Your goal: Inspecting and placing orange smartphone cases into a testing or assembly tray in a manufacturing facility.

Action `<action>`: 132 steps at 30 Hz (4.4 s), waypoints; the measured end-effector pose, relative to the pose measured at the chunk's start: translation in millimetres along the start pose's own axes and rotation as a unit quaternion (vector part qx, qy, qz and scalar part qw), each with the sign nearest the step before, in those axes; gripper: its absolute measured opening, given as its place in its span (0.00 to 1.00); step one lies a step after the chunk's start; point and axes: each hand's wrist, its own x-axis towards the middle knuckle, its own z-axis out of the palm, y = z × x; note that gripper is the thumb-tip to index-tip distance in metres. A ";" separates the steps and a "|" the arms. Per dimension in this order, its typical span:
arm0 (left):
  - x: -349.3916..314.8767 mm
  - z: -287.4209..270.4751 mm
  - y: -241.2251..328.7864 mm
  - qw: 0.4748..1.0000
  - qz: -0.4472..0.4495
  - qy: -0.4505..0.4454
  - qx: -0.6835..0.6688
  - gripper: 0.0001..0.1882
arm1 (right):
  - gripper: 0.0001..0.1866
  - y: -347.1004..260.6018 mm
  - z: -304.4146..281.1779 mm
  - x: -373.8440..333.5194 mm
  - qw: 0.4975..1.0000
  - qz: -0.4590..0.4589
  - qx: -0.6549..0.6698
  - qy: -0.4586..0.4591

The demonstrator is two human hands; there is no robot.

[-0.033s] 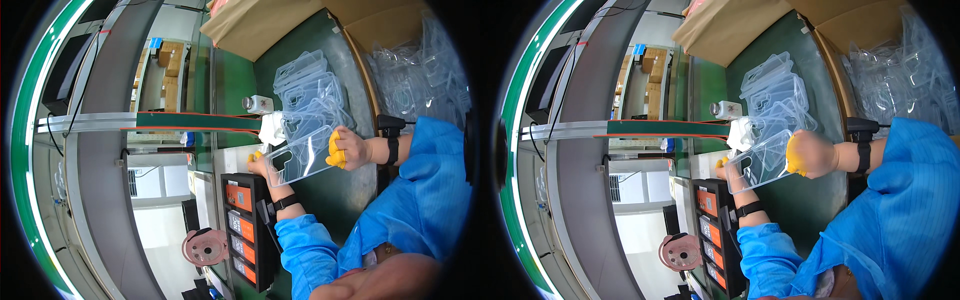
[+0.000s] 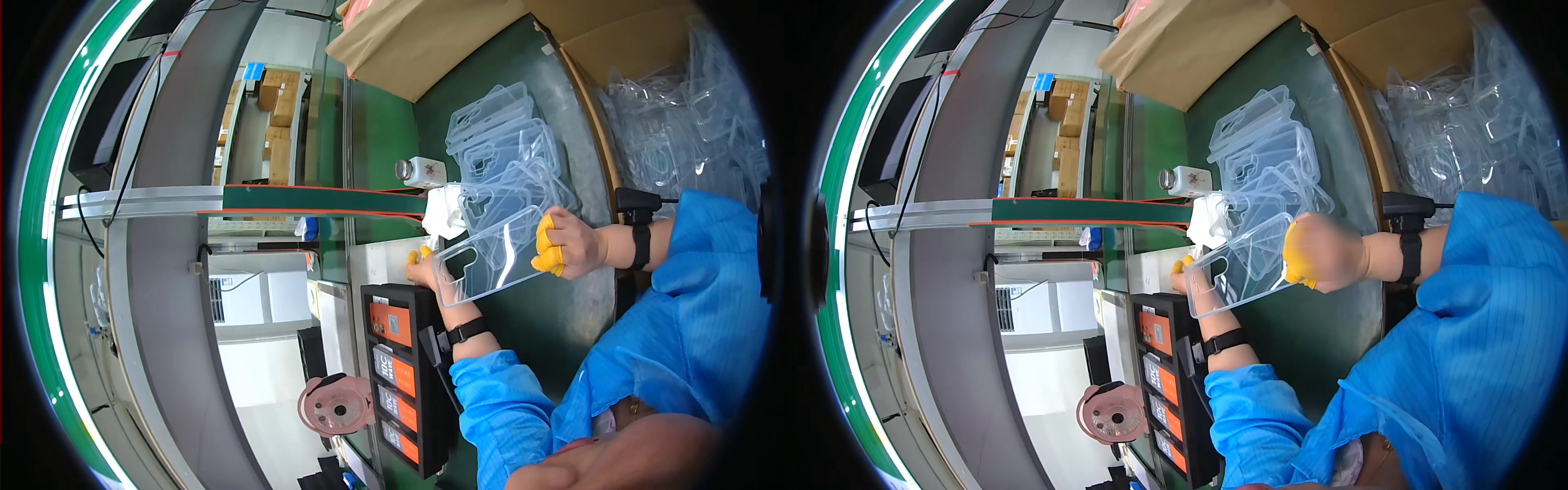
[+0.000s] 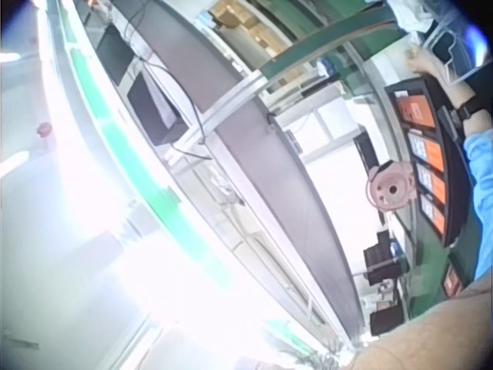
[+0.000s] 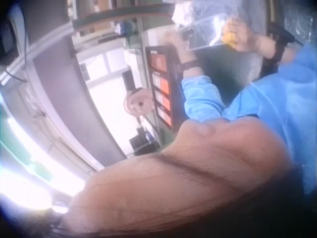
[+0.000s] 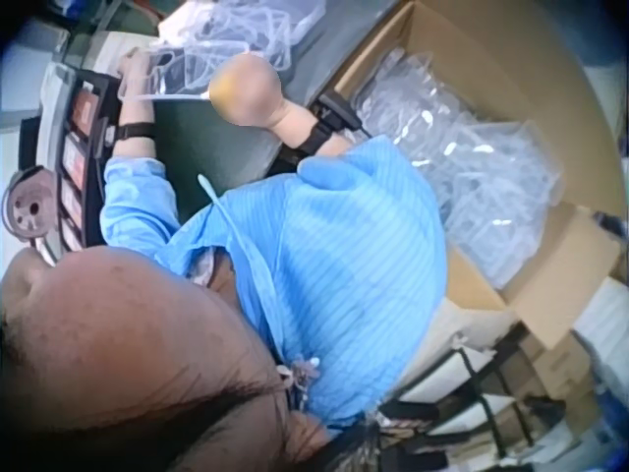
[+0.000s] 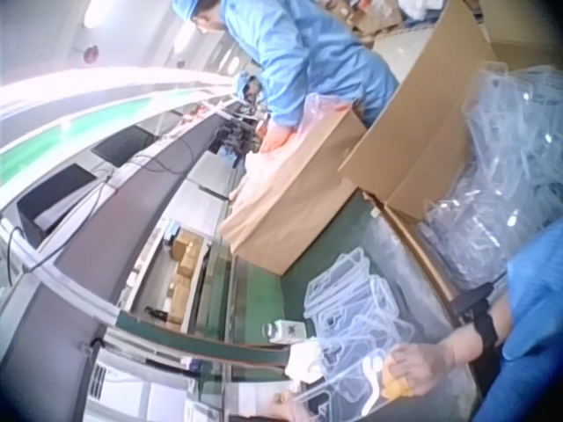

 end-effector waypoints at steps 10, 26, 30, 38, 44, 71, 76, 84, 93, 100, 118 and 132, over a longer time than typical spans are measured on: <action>-55.6 -6.8 17.9 0.985 0.094 0.131 0.057 0.23 | 0.09 -3.0 -0.7 -0.1 1.000 0.010 0.012 0.003; -139.2 -228.5 42.5 0.987 0.151 -0.044 0.032 0.17 | 0.08 -61.0 24.9 -1.7 0.973 -0.038 0.204 -0.104; -97.6 -181.8 58.0 0.916 0.037 -0.042 0.398 0.24 | 0.07 -61.5 27.3 -20.0 0.964 -0.006 0.231 -0.133; 20.5 -163.7 -27.2 0.988 -0.144 0.013 -0.051 0.14 | 0.08 -64.2 42.5 -19.8 0.942 0.051 0.267 -0.195; -46.0 -201.5 3.9 0.937 -0.080 -0.052 -0.335 0.12 | 0.10 -64.7 37.0 -19.1 0.914 0.106 0.309 -0.239; -294.5 -174.0 -64.1 0.937 -0.037 -0.007 -0.346 0.09 | 0.12 -108.5 43.2 35.5 0.875 0.318 0.202 -0.303; -288.7 -183.8 -62.7 0.911 -0.118 0.091 -0.385 0.08 | 0.09 -119.4 35.2 18.3 0.926 -0.014 0.107 -0.362; -281.7 -173.2 -65.8 0.978 -0.018 -0.007 -0.210 0.10 | 0.39 -118.9 42.5 -0.4 0.866 0.052 -0.051 -0.495; -281.5 -168.8 -50.7 0.894 -0.142 -0.044 -0.423 0.13 | 0.44 -105.1 53.1 -4.4 0.822 0.108 -0.079 -0.553; -298.5 -195.4 -61.2 0.814 -0.218 -0.036 -0.538 0.12 | 0.44 -108.8 47.5 -8.2 0.855 0.133 -0.053 -0.499; -312.2 -220.7 -70.6 0.645 -0.202 -0.045 -0.736 0.13 | 0.44 -145.5 42.5 -2.5 0.920 0.101 0.072 -0.371; -333.2 -211.4 -26.4 0.866 0.068 -0.097 -0.485 0.40 | 0.44 -157.9 45.2 -9.9 0.925 0.122 0.086 -0.350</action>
